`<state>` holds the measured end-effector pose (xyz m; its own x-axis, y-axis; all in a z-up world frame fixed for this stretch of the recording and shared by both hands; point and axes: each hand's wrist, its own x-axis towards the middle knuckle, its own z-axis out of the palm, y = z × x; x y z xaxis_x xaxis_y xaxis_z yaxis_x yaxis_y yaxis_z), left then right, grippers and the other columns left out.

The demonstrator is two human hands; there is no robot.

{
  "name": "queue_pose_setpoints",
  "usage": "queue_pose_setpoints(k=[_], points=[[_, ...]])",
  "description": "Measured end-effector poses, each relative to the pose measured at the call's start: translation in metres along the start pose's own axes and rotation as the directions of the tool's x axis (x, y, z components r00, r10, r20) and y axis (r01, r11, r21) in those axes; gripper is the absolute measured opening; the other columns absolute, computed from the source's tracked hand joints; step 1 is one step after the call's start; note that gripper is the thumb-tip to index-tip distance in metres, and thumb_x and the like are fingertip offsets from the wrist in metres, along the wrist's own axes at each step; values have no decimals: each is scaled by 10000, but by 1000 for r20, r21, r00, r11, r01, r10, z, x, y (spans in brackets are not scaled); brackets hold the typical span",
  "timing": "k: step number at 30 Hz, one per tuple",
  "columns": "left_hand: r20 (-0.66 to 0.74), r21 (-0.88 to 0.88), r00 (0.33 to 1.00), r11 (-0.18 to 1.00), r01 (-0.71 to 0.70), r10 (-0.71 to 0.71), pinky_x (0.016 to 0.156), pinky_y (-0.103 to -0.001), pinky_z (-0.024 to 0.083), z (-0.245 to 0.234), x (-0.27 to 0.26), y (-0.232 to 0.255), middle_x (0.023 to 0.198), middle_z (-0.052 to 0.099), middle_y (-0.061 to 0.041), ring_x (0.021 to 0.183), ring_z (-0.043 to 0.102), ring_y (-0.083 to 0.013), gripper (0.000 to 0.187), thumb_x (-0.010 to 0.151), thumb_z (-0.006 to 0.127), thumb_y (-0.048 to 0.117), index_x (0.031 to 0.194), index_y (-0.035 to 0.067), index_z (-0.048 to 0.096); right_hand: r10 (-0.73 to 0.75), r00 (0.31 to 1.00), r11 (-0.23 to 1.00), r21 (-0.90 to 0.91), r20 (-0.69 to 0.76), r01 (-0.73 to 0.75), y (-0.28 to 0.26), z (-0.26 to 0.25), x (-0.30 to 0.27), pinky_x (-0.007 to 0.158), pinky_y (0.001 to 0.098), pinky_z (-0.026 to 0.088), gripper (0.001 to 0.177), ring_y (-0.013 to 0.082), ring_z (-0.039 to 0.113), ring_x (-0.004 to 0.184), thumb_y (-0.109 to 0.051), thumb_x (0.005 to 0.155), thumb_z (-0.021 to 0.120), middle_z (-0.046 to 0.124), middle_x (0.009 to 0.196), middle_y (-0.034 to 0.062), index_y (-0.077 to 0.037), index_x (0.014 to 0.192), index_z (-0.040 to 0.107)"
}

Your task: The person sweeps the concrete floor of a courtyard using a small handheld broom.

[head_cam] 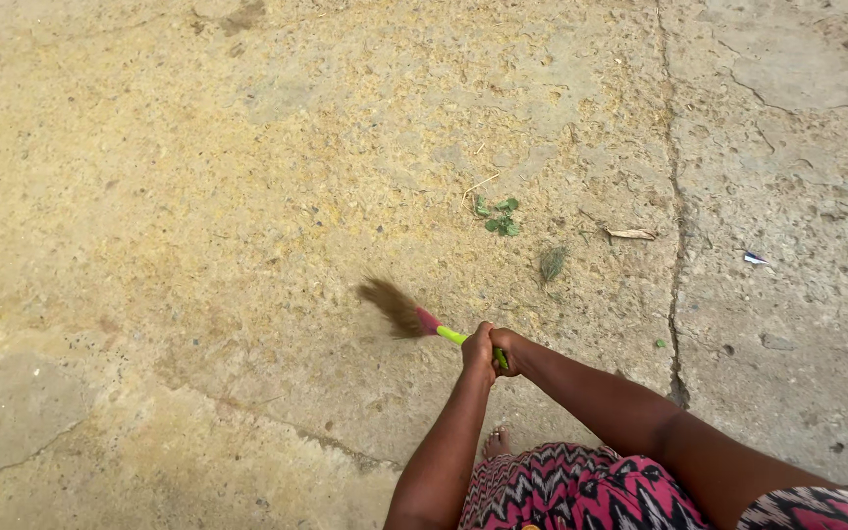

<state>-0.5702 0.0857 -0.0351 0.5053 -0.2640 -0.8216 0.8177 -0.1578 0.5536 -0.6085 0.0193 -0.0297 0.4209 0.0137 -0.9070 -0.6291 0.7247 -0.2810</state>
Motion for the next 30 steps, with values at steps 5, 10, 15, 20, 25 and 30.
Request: queue_pose_setpoints(k=[5, 10, 15, 20, 25, 30], points=[[22, 231, 999, 973, -27, 23, 534, -358, 492, 113, -14, -62, 857, 663, -97, 677, 616, -194, 425, 817, 755, 415, 942, 14, 691, -70, 996, 971, 226, -53, 80, 0, -126, -41, 353, 313, 397, 378, 179, 459, 404, -411, 1014, 447, 547, 631, 68, -84, 863, 559], [228, 445, 969, 895, -17, -95, 674, -403, 529, 241, -52, -129, 930, 676, -106, 787, 639, -224, 462, 817, 741, 416, 1045, 16, 709, -144, 971, 897, 389, -190, 209, 14, -259, -97, 354, 318, 409, 378, 169, 477, 422, -423, 1023, 496, 588, 677, 67, -71, 925, 593], [308, 511, 951, 849, -132, -38, 811, -403, 537, 311, -91, -178, 1016, 727, -135, 898, 690, -246, 455, 823, 699, 379, 1088, 13, 748, -340, 872, 654, 577, -353, 489, 38, -339, -136, 631, 441, 578, 294, 270, 671, 750, -297, 972, 568, 675, 901, 139, -25, 1075, 606], [326, 451, 943, 865, -221, 71, 921, -402, 498, 317, -104, -185, 1179, 708, -170, 1068, 671, -278, 474, 889, 587, 414, 1165, 46, 701, -301, 892, 807, 409, -337, 427, 36, -355, -140, 635, 446, 560, 302, 259, 661, 772, -249, 992, 521, 670, 939, 152, 24, 1093, 602], [43, 482, 987, 863, -154, 152, 934, -455, 505, 300, -118, -170, 1170, 678, -199, 1059, 669, -314, 454, 899, 558, 413, 1132, 34, 650, -312, 946, 900, 349, 95, 261, 26, -337, -131, 558, 363, 555, 311, 234, 657, 683, -227, 1029, 522, 678, 903, 145, 63, 1110, 601], [-125, 328, 989, 944, -31, 75, 855, -476, 553, 268, -104, -162, 1166, 646, -210, 1014, 677, -324, 477, 889, 624, 386, 1167, -1, 593, -69, 984, 986, 162, 166, 42, 26, -304, -112, 532, 356, 573, 324, 216, 637, 600, -330, 1014, 533, 655, 825, 121, -11, 1035, 587]])
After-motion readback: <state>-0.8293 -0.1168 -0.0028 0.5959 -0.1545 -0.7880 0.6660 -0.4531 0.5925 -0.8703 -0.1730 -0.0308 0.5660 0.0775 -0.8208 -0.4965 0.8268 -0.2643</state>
